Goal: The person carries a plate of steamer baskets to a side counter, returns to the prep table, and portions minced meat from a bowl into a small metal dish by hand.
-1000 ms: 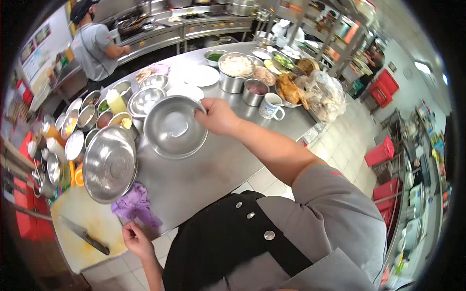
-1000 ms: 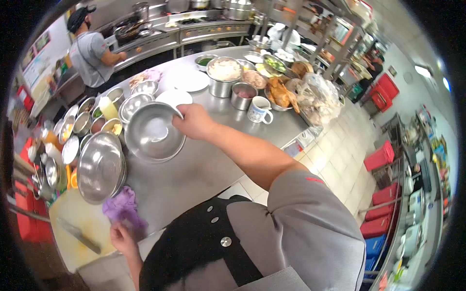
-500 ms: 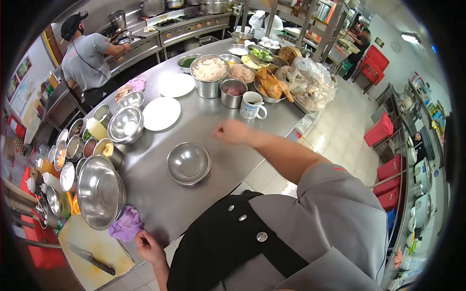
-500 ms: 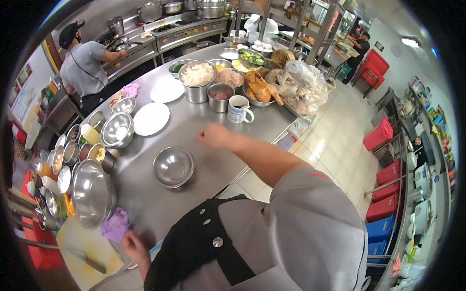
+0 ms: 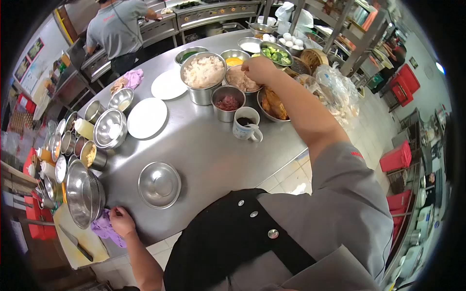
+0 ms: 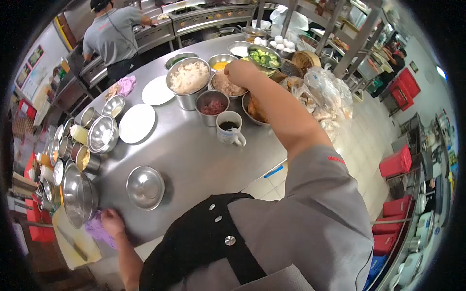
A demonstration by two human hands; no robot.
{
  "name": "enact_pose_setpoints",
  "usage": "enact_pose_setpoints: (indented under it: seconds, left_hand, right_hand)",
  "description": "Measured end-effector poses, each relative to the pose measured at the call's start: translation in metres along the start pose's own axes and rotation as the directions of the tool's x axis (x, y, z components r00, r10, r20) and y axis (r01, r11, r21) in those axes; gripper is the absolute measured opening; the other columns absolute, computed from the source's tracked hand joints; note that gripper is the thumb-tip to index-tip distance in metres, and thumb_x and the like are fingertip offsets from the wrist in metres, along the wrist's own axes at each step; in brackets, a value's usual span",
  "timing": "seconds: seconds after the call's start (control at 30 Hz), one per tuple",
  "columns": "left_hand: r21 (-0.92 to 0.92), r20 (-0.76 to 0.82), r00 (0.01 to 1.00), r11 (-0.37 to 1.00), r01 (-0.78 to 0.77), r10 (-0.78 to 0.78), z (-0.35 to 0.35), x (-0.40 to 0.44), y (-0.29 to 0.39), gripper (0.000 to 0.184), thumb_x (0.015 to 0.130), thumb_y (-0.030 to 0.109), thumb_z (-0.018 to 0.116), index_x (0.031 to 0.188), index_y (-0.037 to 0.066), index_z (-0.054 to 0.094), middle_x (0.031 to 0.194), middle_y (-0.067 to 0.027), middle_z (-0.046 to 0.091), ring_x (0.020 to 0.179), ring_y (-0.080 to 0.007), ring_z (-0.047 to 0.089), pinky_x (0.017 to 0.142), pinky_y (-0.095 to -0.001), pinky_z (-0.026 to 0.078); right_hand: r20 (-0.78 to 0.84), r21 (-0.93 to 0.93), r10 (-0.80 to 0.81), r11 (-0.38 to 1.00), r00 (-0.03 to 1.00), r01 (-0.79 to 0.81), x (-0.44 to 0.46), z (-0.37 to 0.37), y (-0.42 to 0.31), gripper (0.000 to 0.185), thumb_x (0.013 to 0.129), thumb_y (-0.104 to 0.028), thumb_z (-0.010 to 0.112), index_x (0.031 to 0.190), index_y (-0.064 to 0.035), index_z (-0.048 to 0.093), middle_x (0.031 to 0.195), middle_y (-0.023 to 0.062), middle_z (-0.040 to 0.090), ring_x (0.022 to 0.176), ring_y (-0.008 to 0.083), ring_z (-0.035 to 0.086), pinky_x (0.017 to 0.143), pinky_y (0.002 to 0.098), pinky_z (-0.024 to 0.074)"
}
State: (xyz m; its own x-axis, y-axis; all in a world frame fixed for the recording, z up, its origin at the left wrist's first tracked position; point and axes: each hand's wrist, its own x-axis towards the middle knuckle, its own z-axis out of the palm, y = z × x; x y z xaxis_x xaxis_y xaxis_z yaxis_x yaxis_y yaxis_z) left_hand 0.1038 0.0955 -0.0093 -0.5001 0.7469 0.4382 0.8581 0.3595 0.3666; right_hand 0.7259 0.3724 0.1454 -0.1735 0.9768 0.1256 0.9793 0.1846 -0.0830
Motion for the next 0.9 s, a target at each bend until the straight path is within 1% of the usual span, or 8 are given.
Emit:
enact_pose_setpoints:
  seconds: [0.07, 0.17, 0.2, 0.3, 0.47, 0.57, 0.77, 0.9]
  left_hand:
    - [0.001, 0.087, 0.994, 0.998, 0.07, -0.07, -0.003, -0.004, 0.002, 0.028, 0.093, 0.026, 0.056, 0.092, -0.001, 0.066, 0.088, -0.0209, 0.068, 0.08, -0.039, 0.064, 0.072, -0.0462, 0.05]
    - [0.012, 0.101, 0.987, 0.992, 0.128, -0.128, -0.005, -0.002, 0.008, 0.029, 0.094, 0.027, 0.056, 0.093, -0.001, 0.065, 0.091, -0.022, 0.068, 0.082, -0.0399, 0.064, 0.074, -0.0463, 0.049]
    - [0.053, 0.033, 0.997, 0.996, 0.065, -0.067, 0.007, -0.002, -0.01, 0.03, 0.094, 0.027, 0.056, 0.098, -0.001, 0.066, 0.091, -0.0228, 0.067, 0.083, -0.0401, 0.064, 0.075, -0.0457, 0.049]
    - [0.036, 0.081, 0.993, 0.996, 0.086, -0.088, 0.012, -0.001, -0.02, 0.031, 0.095, 0.027, 0.055, 0.102, -0.002, 0.066, 0.094, -0.0233, 0.068, 0.085, -0.04, 0.064, 0.076, -0.0457, 0.049]
    - [0.008, 0.036, 0.995, 0.996, 0.091, -0.092, 0.016, -0.002, -0.023, 0.031, 0.095, 0.025, 0.055, 0.107, -0.002, 0.064, 0.098, -0.0238, 0.067, 0.089, -0.0402, 0.064, 0.078, -0.0458, 0.049]
    - [0.093, 0.062, 0.993, 0.991, 0.096, -0.102, 0.005, -0.001, -0.004, 0.031, 0.095, 0.025, 0.055, 0.108, -0.002, 0.064, 0.097, -0.0229, 0.068, 0.087, -0.0396, 0.064, 0.077, -0.046, 0.049]
    - [0.115, 0.094, 0.985, 0.984, 0.134, -0.145, 0.006, -0.002, -0.006, 0.027, 0.095, 0.026, 0.055, 0.103, 0.002, 0.064, 0.095, -0.0194, 0.068, 0.085, -0.037, 0.065, 0.075, -0.0451, 0.05]
    - [0.121, 0.051, 0.99, 0.985, 0.126, -0.133, 0.004, -0.002, -0.004, 0.025, 0.095, 0.026, 0.054, 0.101, 0.004, 0.064, 0.092, -0.0181, 0.068, 0.082, -0.0366, 0.064, 0.073, -0.0448, 0.05]
  right_hand:
    - [-0.003, -0.072, -0.062, 0.995, 0.998, 0.061, 0.023, 0.015, 0.012, 0.023, 0.082, -0.014, 0.063, 0.101, -0.0121, 0.074, 0.103, 0.0124, 0.072, 0.099, 0.0296, 0.068, 0.084, 0.0412, 0.0545]
    - [0.157, -0.177, 0.025, 0.984, 0.987, 0.003, 0.052, 0.009, 0.03, 0.025, 0.08, -0.016, 0.063, 0.104, -0.0118, 0.072, 0.101, 0.0127, 0.072, 0.094, 0.0297, 0.068, 0.081, 0.041, 0.0541]
    - [0.169, -0.147, 0.033, 0.989, 0.985, -0.008, 0.064, 0.012, 0.044, 0.022, 0.079, -0.013, 0.062, 0.097, -0.0087, 0.074, 0.096, 0.0156, 0.072, 0.088, 0.0319, 0.069, 0.078, 0.0415, 0.0544]
    - [0.253, -0.319, 0.119, 0.947, 0.96, -0.033, 0.083, 0.018, 0.078, 0.022, 0.078, -0.011, 0.064, 0.094, -0.0028, 0.075, 0.104, 0.0182, 0.071, 0.095, 0.0332, 0.069, 0.08, 0.0431, 0.0556]
    - [0.512, -0.405, 0.19, 0.914, 0.838, 0.04, 0.093, 0.046, 0.109, 0.027, 0.073, -0.017, 0.07, 0.097, -0.0081, 0.076, 0.103, 0.0167, 0.072, 0.096, 0.032, 0.07, 0.08, 0.0444, 0.0553]
    - [0.586, -0.302, 0.26, 0.949, 0.768, -0.09, 0.081, 0.043, 0.109, 0.032, 0.074, -0.021, 0.071, 0.102, -0.0072, 0.075, 0.11, 0.0159, 0.071, 0.102, 0.0313, 0.068, 0.085, 0.0437, 0.0538]
    - [0.496, -0.14, 0.377, 0.924, 0.782, -0.357, 0.067, 0.051, 0.11, 0.045, 0.076, -0.031, 0.069, 0.114, -0.0054, 0.071, 0.124, 0.0156, 0.066, 0.108, 0.0297, 0.065, 0.09, 0.0408, 0.0509]
    - [0.545, 0.086, 0.384, 0.859, 0.746, -0.505, 0.06, 0.053, 0.117, 0.048, 0.077, -0.036, 0.067, 0.113, -0.005, 0.071, 0.121, 0.0163, 0.067, 0.105, 0.0294, 0.066, 0.089, 0.0405, 0.0509]
